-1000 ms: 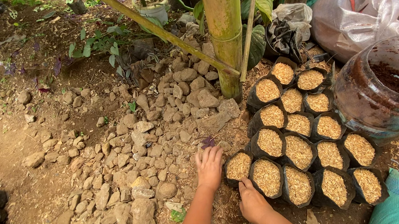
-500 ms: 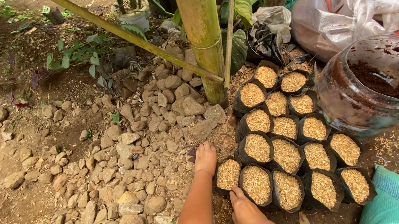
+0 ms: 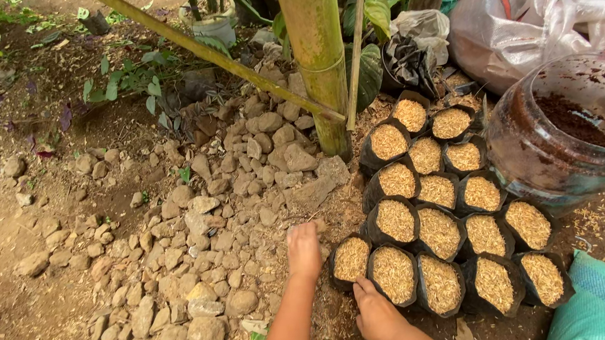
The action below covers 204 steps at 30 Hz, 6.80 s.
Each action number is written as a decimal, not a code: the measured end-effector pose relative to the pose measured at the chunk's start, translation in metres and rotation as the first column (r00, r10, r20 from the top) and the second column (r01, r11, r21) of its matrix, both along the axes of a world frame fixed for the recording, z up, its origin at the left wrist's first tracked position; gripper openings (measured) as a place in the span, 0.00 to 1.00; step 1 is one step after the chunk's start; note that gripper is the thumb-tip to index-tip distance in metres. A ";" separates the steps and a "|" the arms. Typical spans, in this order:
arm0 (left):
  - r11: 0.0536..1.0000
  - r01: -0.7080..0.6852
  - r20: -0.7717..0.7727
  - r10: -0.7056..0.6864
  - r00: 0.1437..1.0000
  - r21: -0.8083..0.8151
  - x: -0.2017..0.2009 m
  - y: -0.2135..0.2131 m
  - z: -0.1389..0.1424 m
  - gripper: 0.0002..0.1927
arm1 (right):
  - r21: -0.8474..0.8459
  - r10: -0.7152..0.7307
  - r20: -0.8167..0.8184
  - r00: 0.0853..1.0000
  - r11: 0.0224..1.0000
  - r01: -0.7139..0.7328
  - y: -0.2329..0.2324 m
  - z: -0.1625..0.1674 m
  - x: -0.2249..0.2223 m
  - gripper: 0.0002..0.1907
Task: The person sits on the ground and fills black plastic nursery bags with rice-husk growing medium, scooping it by hand from a large woven sack. Filled bags are placed onto a growing cluster of bags on the ground, and the person occasionally reaches into a container of dark soil.
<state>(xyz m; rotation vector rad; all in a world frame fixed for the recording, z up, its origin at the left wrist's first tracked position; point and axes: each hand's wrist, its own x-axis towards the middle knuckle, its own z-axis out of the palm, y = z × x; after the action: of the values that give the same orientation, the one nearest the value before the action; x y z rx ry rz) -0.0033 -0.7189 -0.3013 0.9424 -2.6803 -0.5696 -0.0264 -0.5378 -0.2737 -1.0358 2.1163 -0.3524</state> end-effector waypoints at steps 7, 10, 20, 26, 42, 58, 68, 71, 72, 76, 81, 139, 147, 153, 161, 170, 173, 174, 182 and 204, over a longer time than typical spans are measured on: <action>0.927 -0.188 0.017 0.192 0.981 0.324 0.101 0.061 -0.019 0.13 | 0.088 -0.014 -0.002 1.000 0.996 0.015 0.002 -0.009 0.002 0.36; 0.898 -0.193 0.169 0.135 0.976 0.396 0.122 0.095 -0.033 0.13 | 0.055 -0.023 -0.018 1.000 0.998 0.024 0.007 -0.012 0.011 0.37; 0.896 -0.170 0.058 0.160 0.985 0.410 0.094 0.108 -0.033 0.10 | 0.034 -0.002 -0.049 0.999 0.999 0.004 0.007 -0.005 0.021 0.36; 0.899 -0.237 0.125 0.204 0.971 0.369 0.091 0.103 -0.022 0.12 | 0.131 -0.001 -0.020 1.000 0.991 0.004 0.004 0.005 0.025 0.37; 0.909 -0.223 0.096 0.202 0.975 0.351 0.094 0.099 -0.014 0.20 | 0.047 0.043 -0.046 0.998 0.998 -0.041 0.007 0.013 0.022 0.34; 0.924 -0.198 0.172 0.147 0.974 0.326 0.089 0.098 0.001 0.19 | 0.017 -0.009 -0.007 1.000 1.000 0.009 0.010 0.032 0.019 0.28; 0.816 -0.319 0.295 0.192 0.936 0.482 0.109 0.116 0.034 0.14 | -0.202 -0.150 -0.020 0.988 0.969 0.143 0.058 0.071 0.002 0.16; 0.864 -0.310 0.168 0.264 0.950 0.397 0.111 0.122 0.029 0.11 | -0.197 -0.172 0.007 0.985 0.966 0.170 0.073 0.069 0.005 0.14; 0.883 -0.282 0.151 0.242 0.958 0.375 0.110 0.123 0.026 0.10 | -0.206 -0.167 0.031 0.986 0.964 0.169 0.075 0.065 0.007 0.13; 0.887 -0.196 0.262 0.089 0.961 0.419 0.100 0.138 0.013 0.15 | -0.195 -0.127 0.132 0.983 0.969 0.152 0.085 0.040 0.007 0.16; 0.883 0.020 0.248 -0.153 0.957 0.469 0.082 0.168 0.009 0.26 | -0.162 -0.147 0.145 0.978 0.972 0.170 0.090 0.029 -0.008 0.17; 0.911 -0.283 0.104 0.264 0.959 0.300 0.080 0.117 -0.021 0.14 | -0.088 -0.018 -0.007 1.000 0.996 0.017 0.016 0.008 0.010 0.28; 0.912 -0.286 0.186 0.239 0.953 0.294 0.073 0.112 -0.026 0.13 | -0.003 -0.063 0.057 0.996 0.998 0.063 0.011 0.012 0.013 0.27; 0.855 -0.317 0.156 0.276 0.948 0.412 0.073 0.110 -0.021 0.37 | -0.039 -0.103 0.072 0.992 0.994 0.106 0.007 0.012 0.009 0.26; 0.848 -0.139 -0.077 0.206 0.975 0.511 0.068 0.096 -0.010 0.56 | -0.020 -0.142 0.079 0.987 0.989 0.144 0.011 0.022 0.011 0.21; 0.821 -0.088 -0.030 0.127 0.991 0.564 0.070 0.076 0.009 0.57 | -0.172 -0.243 0.027 0.970 0.954 0.244 -0.005 0.046 -0.019 0.22; 0.853 -0.094 0.002 0.109 0.994 0.514 0.076 0.078 0.014 0.55 | -0.133 -0.266 0.139 0.954 0.949 0.284 0.008 0.047 -0.020 0.21; 0.854 -0.130 0.041 0.127 0.991 0.503 0.079 0.081 0.015 0.53 | -0.154 -0.230 0.125 0.965 0.956 0.248 0.016 0.048 -0.019 0.21; 0.945 -0.162 -0.062 0.187 0.980 0.284 0.093 0.120 0.019 0.33 | -0.123 -0.149 0.156 0.976 0.978 0.169 0.096 0.052 -0.005 0.21; 0.288 0.934 -0.183 -0.950 0.252 -0.212 -0.009 0.515 0.389 0.31 | -0.051 -0.470 -0.247 0.848 0.880 0.472 0.605 0.339 -0.010 0.23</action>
<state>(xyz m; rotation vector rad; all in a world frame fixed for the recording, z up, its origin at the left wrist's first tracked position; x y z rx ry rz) -0.0123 -0.2043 0.0876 -0.9436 -2.6566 -0.7145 -0.0365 0.0667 0.0656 -0.5568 2.5994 -0.4613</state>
